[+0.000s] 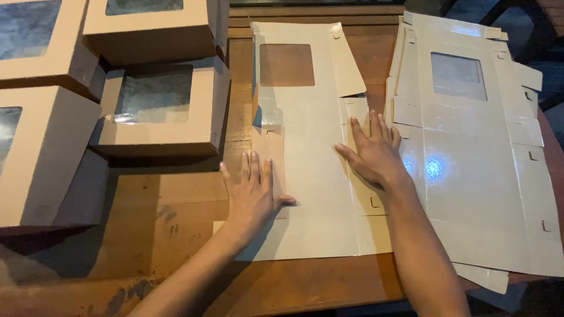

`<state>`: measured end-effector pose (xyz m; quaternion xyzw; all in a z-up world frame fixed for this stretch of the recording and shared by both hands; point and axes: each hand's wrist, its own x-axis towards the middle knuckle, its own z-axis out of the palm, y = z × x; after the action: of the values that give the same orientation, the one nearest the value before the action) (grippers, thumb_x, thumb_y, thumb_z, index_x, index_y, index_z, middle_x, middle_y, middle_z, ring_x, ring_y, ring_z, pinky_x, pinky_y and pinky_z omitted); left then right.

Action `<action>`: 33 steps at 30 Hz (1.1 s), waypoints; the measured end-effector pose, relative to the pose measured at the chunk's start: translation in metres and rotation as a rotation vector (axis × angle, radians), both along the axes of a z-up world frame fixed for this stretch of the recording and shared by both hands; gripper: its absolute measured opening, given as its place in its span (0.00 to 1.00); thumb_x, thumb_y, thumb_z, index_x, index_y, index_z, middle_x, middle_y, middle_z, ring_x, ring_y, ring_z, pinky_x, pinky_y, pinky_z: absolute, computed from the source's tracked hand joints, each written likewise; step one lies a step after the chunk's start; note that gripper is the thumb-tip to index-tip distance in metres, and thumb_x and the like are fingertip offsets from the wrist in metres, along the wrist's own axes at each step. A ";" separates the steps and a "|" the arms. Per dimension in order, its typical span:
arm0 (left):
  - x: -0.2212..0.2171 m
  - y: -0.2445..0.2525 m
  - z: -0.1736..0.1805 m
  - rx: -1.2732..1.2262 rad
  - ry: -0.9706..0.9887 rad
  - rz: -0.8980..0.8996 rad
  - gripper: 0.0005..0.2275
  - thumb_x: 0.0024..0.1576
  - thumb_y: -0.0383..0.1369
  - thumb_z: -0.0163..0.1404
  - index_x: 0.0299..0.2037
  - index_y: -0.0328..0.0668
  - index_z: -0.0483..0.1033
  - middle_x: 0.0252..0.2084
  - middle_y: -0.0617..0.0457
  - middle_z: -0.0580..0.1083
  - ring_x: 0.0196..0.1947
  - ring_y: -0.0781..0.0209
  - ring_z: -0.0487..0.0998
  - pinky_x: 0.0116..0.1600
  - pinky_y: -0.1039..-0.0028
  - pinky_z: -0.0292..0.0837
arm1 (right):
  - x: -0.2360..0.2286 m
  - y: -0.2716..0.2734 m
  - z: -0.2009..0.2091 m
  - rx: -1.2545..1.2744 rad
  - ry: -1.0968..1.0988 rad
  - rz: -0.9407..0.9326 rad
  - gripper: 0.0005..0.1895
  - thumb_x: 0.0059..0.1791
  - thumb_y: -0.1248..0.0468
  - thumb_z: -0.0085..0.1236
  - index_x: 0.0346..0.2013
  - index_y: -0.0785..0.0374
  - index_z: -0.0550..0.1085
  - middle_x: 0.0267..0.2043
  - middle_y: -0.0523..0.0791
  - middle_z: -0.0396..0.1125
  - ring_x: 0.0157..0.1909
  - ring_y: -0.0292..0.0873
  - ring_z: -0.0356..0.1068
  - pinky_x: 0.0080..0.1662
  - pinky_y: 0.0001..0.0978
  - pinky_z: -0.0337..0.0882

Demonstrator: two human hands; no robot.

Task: The person is assembling cardboard boxes with clear windows by folding the pre-scored templates and tucking the flaps into place.

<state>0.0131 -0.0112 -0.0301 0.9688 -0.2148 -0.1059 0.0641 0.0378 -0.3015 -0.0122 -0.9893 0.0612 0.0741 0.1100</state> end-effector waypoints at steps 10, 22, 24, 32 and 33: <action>-0.013 0.004 0.037 -0.068 0.098 -0.018 0.51 0.49 0.74 0.40 0.77 0.47 0.47 0.77 0.25 0.35 0.76 0.26 0.24 0.61 0.21 0.10 | -0.006 0.012 0.016 -0.004 -0.003 -0.063 0.46 0.53 0.29 0.29 0.78 0.52 0.50 0.81 0.60 0.37 0.82 0.59 0.31 0.69 0.71 0.25; -0.001 0.019 0.038 -0.046 0.078 -0.085 0.47 0.51 0.75 0.33 0.76 0.53 0.51 0.77 0.28 0.43 0.77 0.26 0.36 0.63 0.20 0.21 | -0.005 0.009 0.012 -0.057 0.054 -0.074 0.53 0.52 0.25 0.25 0.77 0.62 0.45 0.82 0.55 0.32 0.82 0.56 0.29 0.69 0.75 0.24; 0.006 0.027 0.045 0.000 0.181 -0.094 0.40 0.57 0.66 0.33 0.77 0.56 0.46 0.78 0.35 0.43 0.78 0.30 0.36 0.64 0.18 0.28 | -0.005 0.011 0.014 -0.050 0.067 -0.074 0.54 0.52 0.25 0.23 0.77 0.63 0.44 0.82 0.55 0.31 0.82 0.56 0.28 0.69 0.76 0.23; 0.012 0.045 0.040 -0.013 0.221 -0.150 0.37 0.62 0.60 0.34 0.77 0.48 0.43 0.81 0.48 0.40 0.78 0.33 0.31 0.63 0.17 0.33 | -0.003 0.008 0.007 -0.052 0.058 -0.091 0.52 0.53 0.26 0.24 0.78 0.60 0.44 0.82 0.54 0.32 0.82 0.55 0.27 0.68 0.75 0.22; 0.013 0.045 0.035 -0.005 0.205 -0.138 0.32 0.66 0.55 0.31 0.77 0.49 0.44 0.81 0.51 0.41 0.78 0.34 0.31 0.63 0.17 0.33 | -0.002 0.008 0.006 -0.053 0.050 -0.094 0.52 0.52 0.26 0.25 0.78 0.59 0.45 0.82 0.53 0.32 0.82 0.55 0.28 0.68 0.74 0.22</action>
<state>0.0263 0.0341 0.0053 0.9357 -0.2733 -0.2079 0.0806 0.0356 -0.2936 -0.0064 -0.9857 0.1123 0.0918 0.0855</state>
